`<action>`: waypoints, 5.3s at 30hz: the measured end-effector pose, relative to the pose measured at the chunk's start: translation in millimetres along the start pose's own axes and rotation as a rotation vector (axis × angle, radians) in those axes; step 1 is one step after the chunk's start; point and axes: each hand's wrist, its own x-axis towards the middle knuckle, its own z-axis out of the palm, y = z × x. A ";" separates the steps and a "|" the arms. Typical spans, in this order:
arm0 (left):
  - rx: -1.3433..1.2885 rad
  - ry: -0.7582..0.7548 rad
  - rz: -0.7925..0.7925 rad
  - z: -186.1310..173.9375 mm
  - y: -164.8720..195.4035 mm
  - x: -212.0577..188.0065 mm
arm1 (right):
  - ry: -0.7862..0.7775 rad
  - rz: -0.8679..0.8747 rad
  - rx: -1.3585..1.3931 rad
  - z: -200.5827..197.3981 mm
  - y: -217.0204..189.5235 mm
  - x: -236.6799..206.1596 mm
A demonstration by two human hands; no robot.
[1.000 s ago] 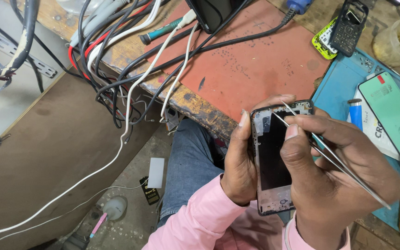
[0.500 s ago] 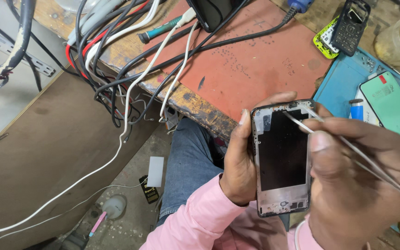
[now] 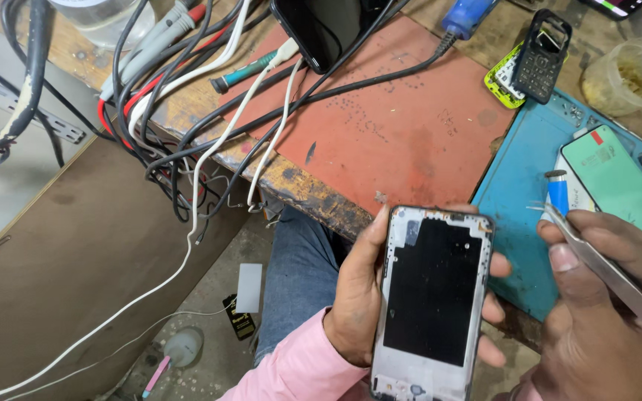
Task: The person cleans the interior of a disassembled smartphone using a blue-handled tool and tweezers, then applies adhesive tape to a replacement screen assembly. The person handles the phone frame, screen, and tape while working at a cluttered electronics repair bench.
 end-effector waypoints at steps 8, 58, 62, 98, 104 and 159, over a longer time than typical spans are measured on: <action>-0.192 0.041 -0.011 -10.6 -6.0 -14.7 | -0.303 -0.062 -0.303 -9.3 -5.9 -2.9; 0.226 -0.056 0.790 -27.4 -35.6 80.8 | -0.728 0.649 -0.230 11.6 -4.9 61.1; 0.209 -0.127 0.749 -34.5 -31.7 75.7 | -0.605 -0.215 -0.326 48.1 -28.6 10.4; 0.088 -0.282 0.755 -54.1 -21.7 68.9 | -0.761 -0.544 -0.525 73.2 -24.1 10.3; 0.205 -0.266 0.835 -60.9 -25.4 72.0 | -0.792 -0.618 -0.606 76.0 -30.8 13.0; 0.210 -0.230 0.705 -49.7 -36.5 62.6 | -0.537 -0.427 -0.473 62.1 -20.6 -25.2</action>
